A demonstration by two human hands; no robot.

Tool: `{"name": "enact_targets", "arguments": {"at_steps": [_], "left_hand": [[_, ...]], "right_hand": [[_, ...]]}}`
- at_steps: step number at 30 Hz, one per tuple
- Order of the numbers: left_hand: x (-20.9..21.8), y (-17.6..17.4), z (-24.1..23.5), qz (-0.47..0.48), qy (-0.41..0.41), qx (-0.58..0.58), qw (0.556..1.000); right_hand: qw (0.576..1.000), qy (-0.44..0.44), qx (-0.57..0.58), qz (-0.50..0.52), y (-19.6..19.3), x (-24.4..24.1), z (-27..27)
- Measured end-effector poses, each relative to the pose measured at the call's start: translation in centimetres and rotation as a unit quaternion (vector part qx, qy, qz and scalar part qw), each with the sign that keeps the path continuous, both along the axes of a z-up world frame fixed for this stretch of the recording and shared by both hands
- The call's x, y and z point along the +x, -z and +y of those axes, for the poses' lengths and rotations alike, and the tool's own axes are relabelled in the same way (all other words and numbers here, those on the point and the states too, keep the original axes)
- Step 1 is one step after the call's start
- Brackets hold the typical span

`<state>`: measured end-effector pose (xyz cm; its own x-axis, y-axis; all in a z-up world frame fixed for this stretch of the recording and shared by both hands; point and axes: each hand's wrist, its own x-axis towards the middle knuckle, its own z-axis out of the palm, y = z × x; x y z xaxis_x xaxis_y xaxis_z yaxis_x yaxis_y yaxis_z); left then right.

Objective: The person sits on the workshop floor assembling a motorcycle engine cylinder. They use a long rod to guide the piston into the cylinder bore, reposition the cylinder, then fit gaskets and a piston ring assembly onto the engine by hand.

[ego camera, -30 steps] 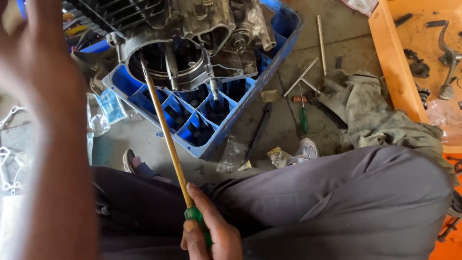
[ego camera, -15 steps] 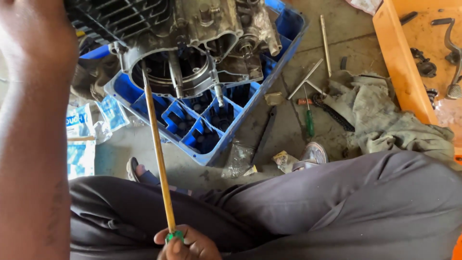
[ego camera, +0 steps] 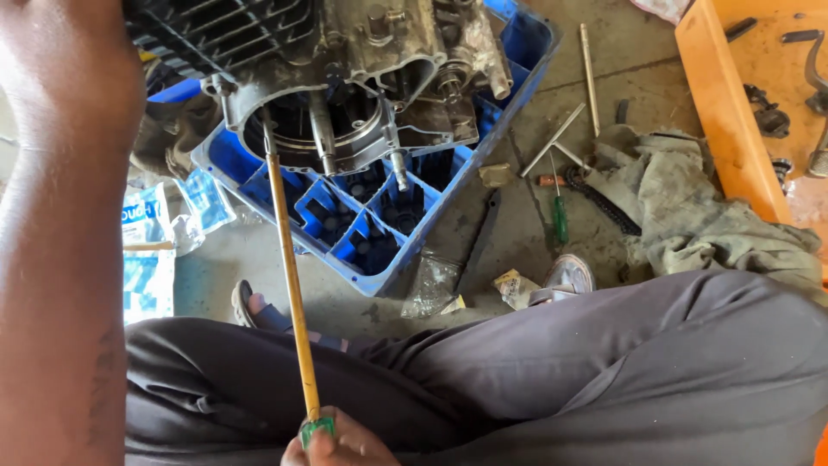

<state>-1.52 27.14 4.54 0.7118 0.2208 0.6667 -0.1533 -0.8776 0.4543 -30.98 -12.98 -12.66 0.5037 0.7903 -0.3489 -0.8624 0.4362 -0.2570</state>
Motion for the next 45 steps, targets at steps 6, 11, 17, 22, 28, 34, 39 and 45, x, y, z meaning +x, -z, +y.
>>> {"name": "enact_targets", "arguments": {"at_steps": [6, 11, 17, 22, 28, 34, 39, 45], "left_hand": [[-1.8, -3.5, -9.1, 0.011, -0.010, 0.025, 1.000], [-7.5, -7.3, -18.1, 0.036, 0.010, -0.228, 0.973], [-15.9, -4.7, -23.4, 0.339, 0.049, -0.618, 0.708], [-18.5, -3.5, -23.7, 0.397, 0.120, -0.701, 0.580], [-17.3, -3.6, -24.7, 0.408, 0.033, -0.617, 0.673], [-16.3, -5.3, -26.2, 0.437, 0.022, -0.598, 0.672], [-17.9, -2.5, -23.6, 0.458, 0.114, -0.673, 0.570], [-16.9, -3.8, -25.3, 0.491, 0.013, -0.508, 0.708]], "right_hand": [[0.996, -0.017, -0.090, -0.005, -3.1, 2.5, -1.2], [0.983, -0.139, 0.027, 0.115, 4.1, 1.8, 1.8], [0.996, -0.042, -0.035, -0.066, 4.8, -0.6, -0.9], [0.983, -0.044, 0.148, 0.099, -5.0, 3.4, -1.1], [1.000, 0.025, -0.017, 0.007, -2.4, 1.2, -0.6], [0.991, -0.065, -0.118, -0.008, -5.6, 4.5, -2.0], [0.989, -0.060, -0.022, 0.132, -4.7, 2.8, -0.5], [0.985, 0.026, -0.050, -0.160, 3.3, -1.1, -0.2]]}}
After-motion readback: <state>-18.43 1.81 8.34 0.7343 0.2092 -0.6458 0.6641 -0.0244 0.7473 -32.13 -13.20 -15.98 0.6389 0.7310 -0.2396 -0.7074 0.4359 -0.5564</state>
